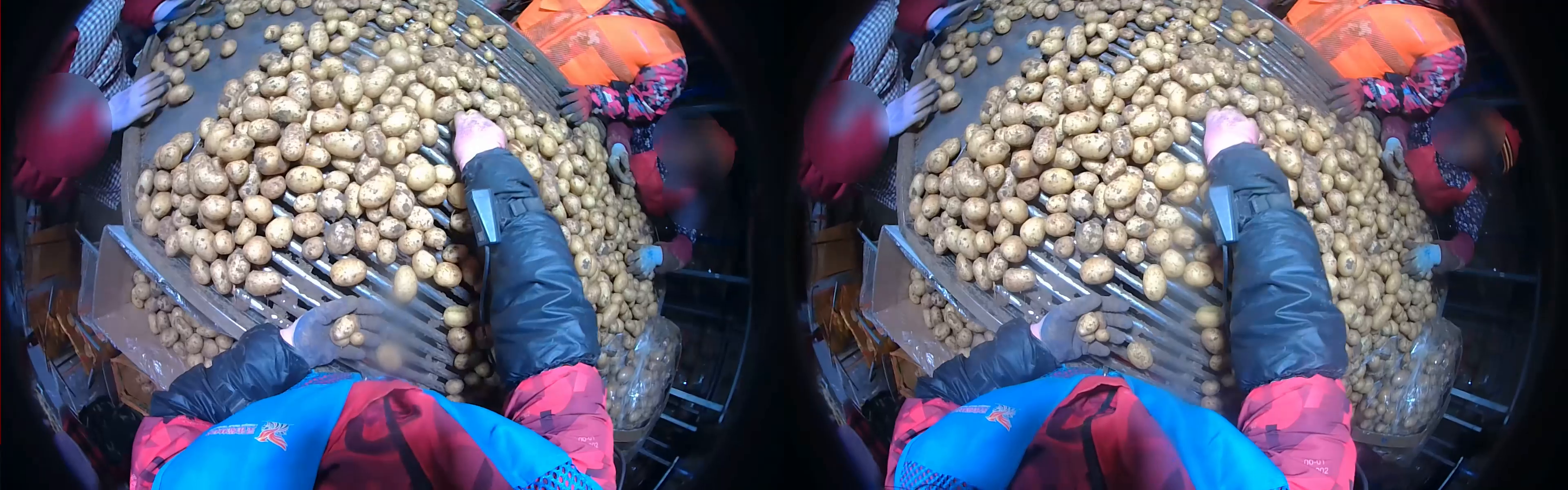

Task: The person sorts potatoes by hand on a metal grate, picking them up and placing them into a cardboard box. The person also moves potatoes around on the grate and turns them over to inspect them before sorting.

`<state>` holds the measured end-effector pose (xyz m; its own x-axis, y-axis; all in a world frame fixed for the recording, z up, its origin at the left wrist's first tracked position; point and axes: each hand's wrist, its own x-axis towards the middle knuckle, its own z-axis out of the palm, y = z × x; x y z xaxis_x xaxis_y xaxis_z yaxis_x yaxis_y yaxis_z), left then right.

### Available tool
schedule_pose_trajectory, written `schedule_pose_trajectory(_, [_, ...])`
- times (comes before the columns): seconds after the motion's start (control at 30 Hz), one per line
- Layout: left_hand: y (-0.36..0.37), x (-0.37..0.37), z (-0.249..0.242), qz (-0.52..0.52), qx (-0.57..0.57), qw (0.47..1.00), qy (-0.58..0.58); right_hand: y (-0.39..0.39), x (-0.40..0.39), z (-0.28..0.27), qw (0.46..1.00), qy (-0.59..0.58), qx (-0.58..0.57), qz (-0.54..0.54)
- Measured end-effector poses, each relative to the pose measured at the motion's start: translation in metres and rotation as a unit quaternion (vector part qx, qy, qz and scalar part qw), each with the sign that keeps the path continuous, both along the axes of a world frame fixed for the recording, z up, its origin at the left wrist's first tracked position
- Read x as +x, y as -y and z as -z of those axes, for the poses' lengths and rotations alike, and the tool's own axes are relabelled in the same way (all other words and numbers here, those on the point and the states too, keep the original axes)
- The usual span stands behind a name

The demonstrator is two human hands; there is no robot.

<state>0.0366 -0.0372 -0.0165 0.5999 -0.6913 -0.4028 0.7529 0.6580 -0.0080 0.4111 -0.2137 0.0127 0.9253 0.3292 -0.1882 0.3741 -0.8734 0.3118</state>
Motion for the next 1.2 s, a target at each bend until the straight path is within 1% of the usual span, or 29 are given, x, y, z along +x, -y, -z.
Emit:
schedule_pose_trajectory(0.07, [0.002,0.001,-0.005,-0.016,-0.006,1.000,-0.004,0.002,0.010,0.003,1.000,-0.016,0.006,-0.013])
schedule_pose_trajectory(0.1, [0.001,0.000,-0.001,-0.011,-0.005,1.000,0.002,0.009,0.010,-0.001,0.998,-0.014,0.046,-0.044])
schedule_pose_trajectory(0.13, [0.001,0.001,-0.002,-0.015,-0.003,1.000,0.006,0.007,0.002,-0.019,0.998,-0.011,0.048,-0.048])
schedule_pose_trajectory(0.2, [0.000,0.001,-0.005,-0.014,0.007,1.000,0.004,0.006,-0.012,-0.054,0.988,-0.100,0.115,-0.022])
schedule_pose_trajectory(0.23, [0.000,0.001,-0.005,-0.019,0.009,1.000,0.005,0.015,-0.005,-0.046,0.985,-0.109,0.123,-0.060])
schedule_pose_trajectory(0.27, [0.000,0.002,-0.004,-0.016,0.006,1.000,0.008,0.014,-0.003,-0.037,0.984,-0.110,0.124,-0.065])
schedule_pose_trajectory(0.33, [0.003,0.000,0.000,-0.012,0.006,1.000,0.010,0.011,0.000,-0.024,0.992,-0.077,0.067,-0.070])
schedule_pose_trajectory(0.4, [0.005,-0.002,0.011,-0.023,-0.010,0.999,0.020,0.008,0.005,-0.009,0.994,-0.072,0.062,-0.061])
schedule_pose_trajectory(0.47, [0.005,-0.003,0.009,-0.026,0.004,0.999,0.031,0.005,0.010,0.005,0.998,-0.046,0.022,-0.048])
schedule_pose_trajectory(0.5, [0.004,-0.003,0.008,-0.035,0.013,0.999,0.031,0.003,0.000,-0.001,0.998,-0.038,0.008,-0.043])
schedule_pose_trajectory(0.53, [0.004,-0.003,0.007,-0.045,0.019,0.998,0.029,0.002,-0.010,-0.012,0.998,-0.044,0.021,-0.040])
schedule_pose_trajectory(0.6, [0.002,-0.003,0.000,-0.057,0.048,0.996,0.046,0.007,-0.035,-0.036,0.988,-0.084,0.128,-0.022])
schedule_pose_trajectory(0.63, [0.001,-0.002,-0.003,-0.065,0.079,0.993,0.060,0.016,-0.042,-0.036,0.967,-0.111,0.230,-0.022])
schedule_pose_trajectory(0.67, [0.002,-0.002,-0.003,-0.070,0.076,0.993,0.061,0.025,-0.050,-0.037,0.934,-0.138,0.329,-0.023])
schedule_pose_trajectory(0.7, [0.004,-0.001,-0.003,-0.084,0.122,0.983,0.105,0.015,-0.080,-0.072,0.893,-0.242,0.370,0.079])
schedule_pose_trajectory(0.73, [0.002,-0.001,-0.001,-0.100,0.099,0.984,0.112,0.018,-0.102,-0.074,0.889,-0.224,0.397,-0.035])
schedule_pose_trajectory(0.77, [0.001,-0.001,0.001,-0.115,0.076,0.983,0.118,0.009,-0.131,-0.097,0.864,-0.296,0.406,-0.027])
schedule_pose_trajectory(0.8, [0.000,0.000,-0.001,-0.115,0.074,0.984,0.116,0.004,-0.153,-0.109,0.866,-0.329,0.364,-0.102])
schedule_pose_trajectory(0.83, [-0.001,0.001,-0.003,-0.126,0.062,0.985,0.101,-0.001,-0.174,-0.119,0.828,-0.417,0.361,-0.101])
schedule_pose_trajectory(0.87, [-0.001,0.002,-0.004,-0.136,0.049,0.986,0.087,0.002,-0.191,-0.097,0.790,-0.442,0.388,-0.173])
schedule_pose_trajectory(0.9, [-0.001,0.004,0.003,-0.139,-0.019,0.988,0.067,-0.006,-0.202,-0.100,0.776,-0.475,0.375,-0.177])
schedule_pose_trajectory(0.93, [0.000,0.001,0.009,-0.139,-0.021,0.988,0.069,-0.011,-0.207,-0.105,0.761,-0.508,0.361,-0.182])
schedule_pose_trajectory(1.0, [-0.002,-0.002,0.010,-0.117,0.055,0.986,0.106,-0.023,-0.189,-0.115,0.750,-0.559,0.338,-0.102])
schedule_pose_trajectory(1.03, [-0.008,-0.004,-0.006,-0.114,0.060,0.989,0.077,-0.021,-0.167,-0.099,0.676,-0.587,0.442,-0.053])
schedule_pose_trajectory(1.07, [-0.007,-0.005,-0.006,-0.116,0.058,0.988,0.078,-0.026,-0.145,-0.104,0.643,-0.593,0.479,0.080])
schedule_pose_trajectory(1.1, [-0.006,-0.006,-0.005,-0.121,0.047,0.985,0.113,-0.032,-0.131,-0.114,0.567,-0.577,0.575,0.125])
schedule_pose_trajectory(1.13, [-0.004,-0.009,-0.003,-0.128,0.036,0.980,0.147,-0.034,-0.107,-0.099,0.534,-0.560,0.621,0.125])
schedule_pose_trajectory(1.17, [0.003,-0.016,0.024,-0.151,0.009,0.977,0.151,-0.038,-0.071,-0.072,0.581,-0.522,0.620,0.079])
schedule_pose_trajectory(1.2, [0.004,-0.017,0.025,-0.155,0.008,0.977,0.148,-0.052,-0.047,-0.061,0.671,-0.453,0.582,0.073])
